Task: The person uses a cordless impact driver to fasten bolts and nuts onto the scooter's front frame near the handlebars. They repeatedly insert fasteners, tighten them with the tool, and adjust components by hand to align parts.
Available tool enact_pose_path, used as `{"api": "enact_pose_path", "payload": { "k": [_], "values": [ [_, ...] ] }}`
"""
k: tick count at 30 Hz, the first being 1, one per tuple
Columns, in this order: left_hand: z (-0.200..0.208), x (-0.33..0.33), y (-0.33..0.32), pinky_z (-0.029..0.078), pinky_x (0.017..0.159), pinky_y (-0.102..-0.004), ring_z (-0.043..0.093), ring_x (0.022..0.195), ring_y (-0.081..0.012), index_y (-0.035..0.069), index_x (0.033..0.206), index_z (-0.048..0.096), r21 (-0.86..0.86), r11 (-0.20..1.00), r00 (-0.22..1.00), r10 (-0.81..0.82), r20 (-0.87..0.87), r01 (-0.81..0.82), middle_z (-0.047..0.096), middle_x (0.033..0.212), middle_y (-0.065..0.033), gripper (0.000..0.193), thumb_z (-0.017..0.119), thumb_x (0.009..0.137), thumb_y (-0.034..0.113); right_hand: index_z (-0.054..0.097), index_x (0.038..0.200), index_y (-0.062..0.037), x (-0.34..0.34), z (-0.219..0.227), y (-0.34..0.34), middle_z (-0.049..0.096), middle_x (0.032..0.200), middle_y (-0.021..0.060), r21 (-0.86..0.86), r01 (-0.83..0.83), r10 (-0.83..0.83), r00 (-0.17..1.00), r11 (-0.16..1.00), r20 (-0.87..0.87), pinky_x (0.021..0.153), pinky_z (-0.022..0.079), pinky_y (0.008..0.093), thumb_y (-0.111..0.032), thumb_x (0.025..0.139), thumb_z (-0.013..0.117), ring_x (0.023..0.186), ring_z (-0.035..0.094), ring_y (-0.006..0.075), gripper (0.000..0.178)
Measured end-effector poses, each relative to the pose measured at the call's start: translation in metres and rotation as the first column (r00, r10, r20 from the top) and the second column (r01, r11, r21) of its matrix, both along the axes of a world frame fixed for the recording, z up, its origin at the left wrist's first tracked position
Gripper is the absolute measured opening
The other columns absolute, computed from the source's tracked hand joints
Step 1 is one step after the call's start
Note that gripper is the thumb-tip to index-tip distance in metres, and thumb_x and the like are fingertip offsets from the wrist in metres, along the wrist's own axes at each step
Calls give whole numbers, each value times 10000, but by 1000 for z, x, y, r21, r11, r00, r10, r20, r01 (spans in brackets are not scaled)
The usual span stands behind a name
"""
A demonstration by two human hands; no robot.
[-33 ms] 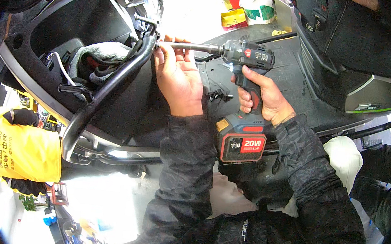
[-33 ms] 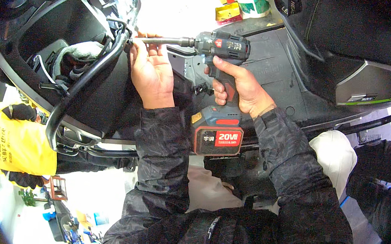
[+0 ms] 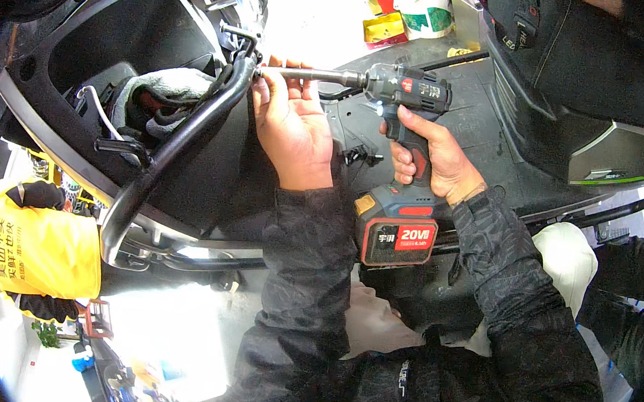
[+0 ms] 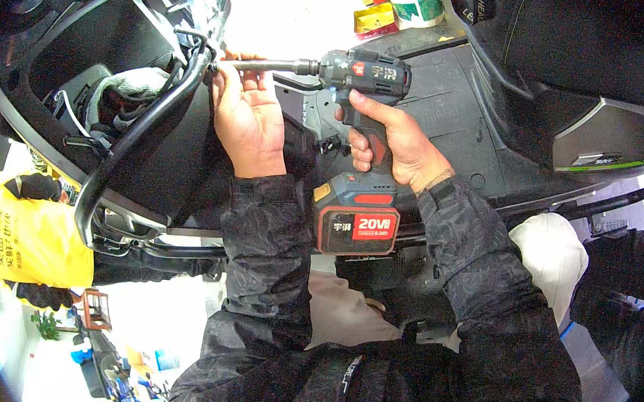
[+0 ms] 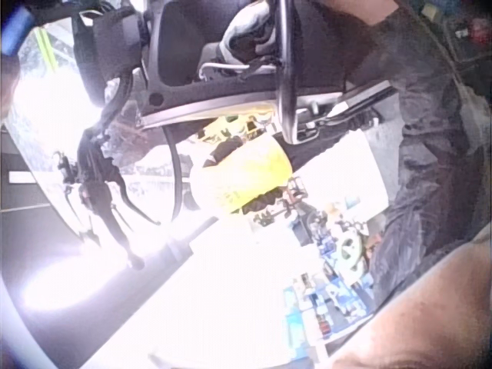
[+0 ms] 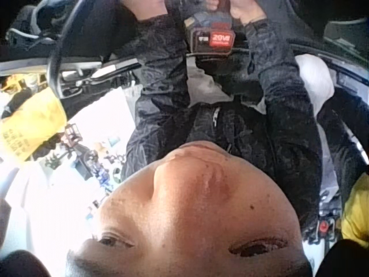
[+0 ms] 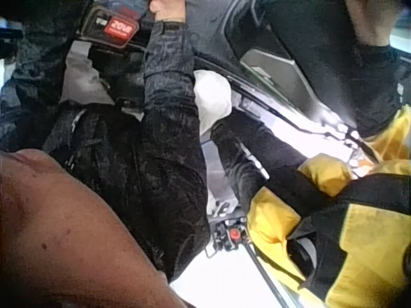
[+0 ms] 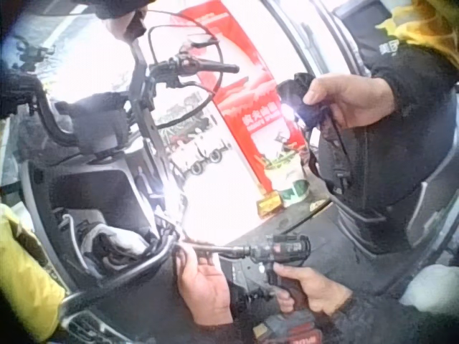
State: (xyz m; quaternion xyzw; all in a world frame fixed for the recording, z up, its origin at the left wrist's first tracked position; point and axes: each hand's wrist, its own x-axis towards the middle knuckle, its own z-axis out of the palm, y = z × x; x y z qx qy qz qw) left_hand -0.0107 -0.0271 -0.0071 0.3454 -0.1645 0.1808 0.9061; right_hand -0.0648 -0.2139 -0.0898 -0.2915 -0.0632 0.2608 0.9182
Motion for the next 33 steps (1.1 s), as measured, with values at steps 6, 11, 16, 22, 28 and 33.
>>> {"api": "enact_pose_path", "payload": {
  "k": [6,11,16,22,28,33],
  "values": [
    [2,0,2,519,1070,-419,639,1117,-239,-1,1253,590,73,997,999,32,30,-34,652,1191,-131,208,578,1081,117,641,1085,-64,6,-3,0,551,628,0,41,-40,40,999,998,-9,510,417,297,-481,1020,651,506,496,130,422],
    [2,1,5,526,1053,-431,653,1123,-232,2,1290,563,148,986,997,81,10,-82,656,1262,-118,241,580,1085,128,647,1108,-97,10,-8,4,497,630,-26,63,-106,111,990,992,-90,501,416,301,-515,1057,564,498,473,108,429],
    [3,2,5,535,1054,-446,661,1138,-247,2,1300,568,143,987,997,76,19,-78,655,1274,-135,251,573,1090,141,637,1125,-87,12,-8,3,493,627,-28,147,-165,180,979,975,-97,501,415,297,-516,1058,563,499,477,110,440],
    [4,-2,2,499,1127,-480,636,1197,-285,-29,1307,568,117,991,998,68,13,-69,630,1319,-173,282,530,1104,163,615,1080,-62,9,-6,1,527,629,-17,90,-107,112,993,990,-49,493,420,285,-514,1010,652,503,495,110,459],
    [6,-3,2,465,1165,-500,631,1204,-300,-66,1287,573,70,997,999,33,-41,-30,629,1291,-197,375,444,1134,251,632,1127,-61,6,-6,-1,510,632,-21,99,-111,119,990,989,-77,506,421,289,-510,1044,591,507,488,111,458],
    [2,-1,0,449,1180,-506,626,1206,-287,-63,1269,581,83,996,998,29,-55,-24,636,1244,-188,406,431,1142,292,632,1181,-56,-1,-5,-6,506,627,-19,70,-75,77,997,995,-24,512,425,290,-492,1056,574,503,486,116,457]
  ]
}}
